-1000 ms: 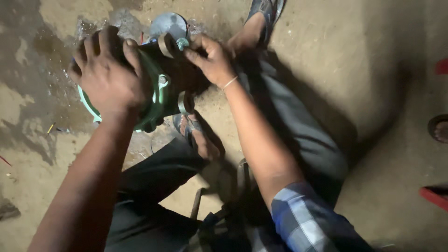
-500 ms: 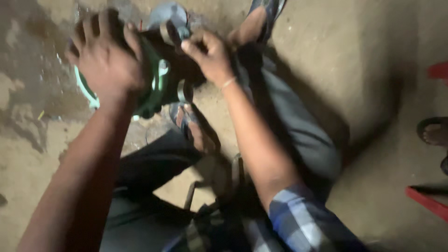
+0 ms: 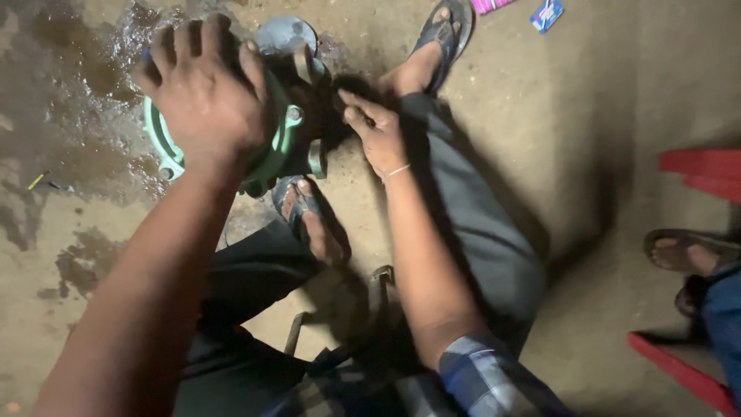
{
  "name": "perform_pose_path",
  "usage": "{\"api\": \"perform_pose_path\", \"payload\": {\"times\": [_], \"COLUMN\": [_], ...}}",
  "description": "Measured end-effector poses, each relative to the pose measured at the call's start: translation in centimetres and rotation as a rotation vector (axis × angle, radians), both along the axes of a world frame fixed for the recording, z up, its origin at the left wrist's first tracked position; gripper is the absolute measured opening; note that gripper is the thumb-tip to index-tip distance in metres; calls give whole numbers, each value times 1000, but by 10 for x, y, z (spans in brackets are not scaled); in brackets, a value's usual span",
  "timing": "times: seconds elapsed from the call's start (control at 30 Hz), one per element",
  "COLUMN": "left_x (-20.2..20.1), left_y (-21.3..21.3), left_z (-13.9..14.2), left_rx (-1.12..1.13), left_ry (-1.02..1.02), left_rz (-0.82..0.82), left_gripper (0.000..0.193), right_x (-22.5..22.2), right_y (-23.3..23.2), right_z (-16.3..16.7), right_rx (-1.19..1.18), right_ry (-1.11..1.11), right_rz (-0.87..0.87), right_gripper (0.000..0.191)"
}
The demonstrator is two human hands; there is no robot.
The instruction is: The person sits on the floor repairing a green water pump. They hold the pump steady with one hand while unscrewing and tightening bolts around its casing by hand, reposition the pump, and later use a screwdriver to work on fasteners on the motor body.
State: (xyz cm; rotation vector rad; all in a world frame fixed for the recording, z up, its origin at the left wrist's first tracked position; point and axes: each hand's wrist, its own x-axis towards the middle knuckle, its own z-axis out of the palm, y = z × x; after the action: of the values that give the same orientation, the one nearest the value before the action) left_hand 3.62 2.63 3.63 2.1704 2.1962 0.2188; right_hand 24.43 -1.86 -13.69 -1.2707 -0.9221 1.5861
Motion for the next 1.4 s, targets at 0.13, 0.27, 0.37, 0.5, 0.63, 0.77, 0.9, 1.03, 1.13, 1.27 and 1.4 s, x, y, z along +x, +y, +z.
{"api": "perform_pose_path", "payload": {"times": [0.13,0.27,0.37,0.5,0.63,0.77,0.9,1.03,1.13,1.27,1.4], "left_x": [2,3,3,1,0,1,3,4,2,0,-1], "left_y": [0,-3,-2,0,0,-2,-4,-2,-1,-1,-1], "left_z": [1,6,7,3,-2,0,5,8,8,4,0], "left_rx": [-6,-60,-62,-47,-24,-52,-94,-52,-44,-102,-41], "left_ry": [-41,-105,-57,-96,-47,-63,-60,-76,-66,-67,-4], "left_rz": [29,61,62,51,43,62,69,53,45,52,17], "left_gripper": [52,50,49,50,52,51,49,49,52,54,54], "right_x": [-9,-6,0,7,6,-3,-6,3,6,7,8], "right_y": [15,27,26,22,26,31,31,32,36,38,38], "right_z": [1,2,0,-4,-4,3,14,22,21,16,11], "right_rx": [143,138,119,137,104,85,101,197,201,141,160], "right_ry": [-151,-75,-122,-12,-9,28,-66,-112,-125,-57,-85], "right_rz": [-17,-45,0,35,-59,-64,-32,57,116,42,87], "right_gripper": [29,21,15,14,16,18,18,17,18,19,18]}}
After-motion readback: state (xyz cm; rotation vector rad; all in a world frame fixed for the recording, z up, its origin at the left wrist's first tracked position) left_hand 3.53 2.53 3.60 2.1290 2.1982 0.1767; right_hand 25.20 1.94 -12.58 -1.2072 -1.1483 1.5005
